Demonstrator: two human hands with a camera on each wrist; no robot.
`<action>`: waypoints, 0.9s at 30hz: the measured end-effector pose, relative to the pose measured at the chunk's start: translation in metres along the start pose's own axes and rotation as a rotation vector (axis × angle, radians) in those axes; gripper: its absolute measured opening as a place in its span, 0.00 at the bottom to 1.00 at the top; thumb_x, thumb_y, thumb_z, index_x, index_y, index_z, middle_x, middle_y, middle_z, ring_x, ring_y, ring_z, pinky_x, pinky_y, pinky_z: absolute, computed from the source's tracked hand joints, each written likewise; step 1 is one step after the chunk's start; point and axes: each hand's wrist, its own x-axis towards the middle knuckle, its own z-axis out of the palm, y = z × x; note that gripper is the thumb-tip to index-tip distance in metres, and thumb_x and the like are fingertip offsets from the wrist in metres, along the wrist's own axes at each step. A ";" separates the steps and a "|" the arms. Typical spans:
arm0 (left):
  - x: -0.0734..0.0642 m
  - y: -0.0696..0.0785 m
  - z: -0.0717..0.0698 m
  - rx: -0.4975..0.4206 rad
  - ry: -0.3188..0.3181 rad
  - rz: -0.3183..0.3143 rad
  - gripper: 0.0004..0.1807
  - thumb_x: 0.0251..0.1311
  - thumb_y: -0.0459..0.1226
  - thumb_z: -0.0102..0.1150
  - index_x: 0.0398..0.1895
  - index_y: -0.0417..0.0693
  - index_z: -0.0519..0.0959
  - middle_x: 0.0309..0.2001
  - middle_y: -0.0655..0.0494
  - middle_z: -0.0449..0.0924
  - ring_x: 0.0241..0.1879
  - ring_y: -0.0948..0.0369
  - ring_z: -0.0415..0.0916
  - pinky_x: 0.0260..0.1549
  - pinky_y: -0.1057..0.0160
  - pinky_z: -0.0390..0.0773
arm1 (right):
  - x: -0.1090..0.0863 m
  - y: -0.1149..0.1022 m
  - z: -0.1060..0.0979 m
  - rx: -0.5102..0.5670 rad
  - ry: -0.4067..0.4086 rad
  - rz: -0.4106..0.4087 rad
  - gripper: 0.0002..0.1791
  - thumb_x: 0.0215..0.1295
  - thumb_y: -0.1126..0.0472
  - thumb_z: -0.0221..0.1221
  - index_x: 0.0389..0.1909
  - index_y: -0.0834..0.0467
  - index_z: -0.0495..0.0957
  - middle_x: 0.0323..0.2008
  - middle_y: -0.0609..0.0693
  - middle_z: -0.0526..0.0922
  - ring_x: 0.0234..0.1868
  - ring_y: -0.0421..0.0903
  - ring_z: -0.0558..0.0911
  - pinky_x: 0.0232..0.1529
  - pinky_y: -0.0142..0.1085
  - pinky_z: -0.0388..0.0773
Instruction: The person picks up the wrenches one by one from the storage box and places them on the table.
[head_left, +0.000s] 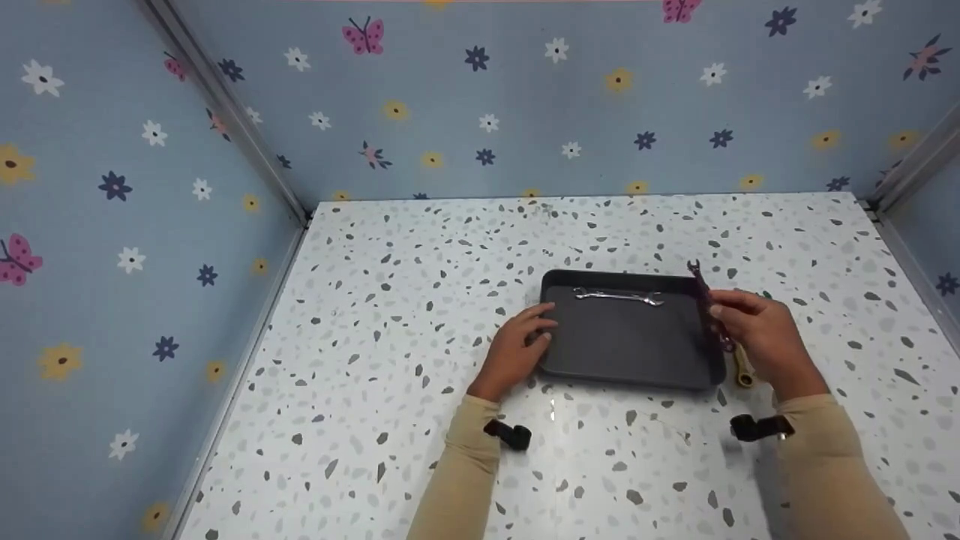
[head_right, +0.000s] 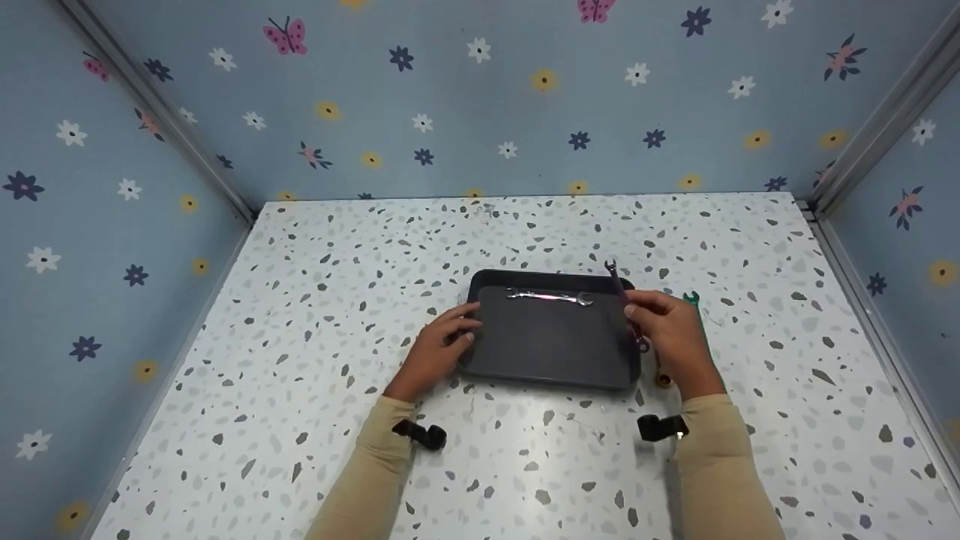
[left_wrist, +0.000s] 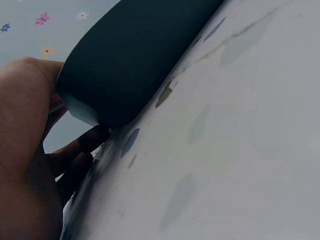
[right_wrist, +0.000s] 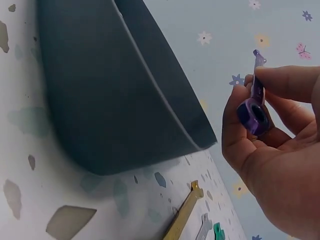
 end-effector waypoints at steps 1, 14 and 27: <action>0.000 0.000 0.000 0.001 0.000 0.000 0.14 0.71 0.35 0.56 0.56 0.45 0.83 0.70 0.60 0.70 0.71 0.66 0.61 0.70 0.61 0.59 | -0.001 0.000 -0.001 0.009 0.004 0.005 0.23 0.64 0.60 0.68 0.58 0.65 0.79 0.43 0.48 0.82 0.38 0.40 0.80 0.35 0.28 0.81; 0.000 -0.001 0.000 0.007 0.005 0.009 0.14 0.70 0.35 0.56 0.55 0.45 0.83 0.70 0.59 0.71 0.70 0.66 0.62 0.71 0.61 0.59 | -0.007 0.006 -0.019 0.294 0.023 0.036 0.12 0.64 0.70 0.65 0.48 0.61 0.84 0.42 0.48 0.85 0.37 0.42 0.81 0.34 0.30 0.81; -0.002 0.001 0.000 -0.011 0.005 0.000 0.14 0.71 0.35 0.56 0.57 0.46 0.83 0.70 0.64 0.69 0.71 0.67 0.61 0.69 0.60 0.64 | -0.012 0.005 -0.036 0.287 0.125 0.091 0.15 0.62 0.67 0.68 0.50 0.58 0.84 0.46 0.48 0.81 0.42 0.39 0.81 0.42 0.28 0.82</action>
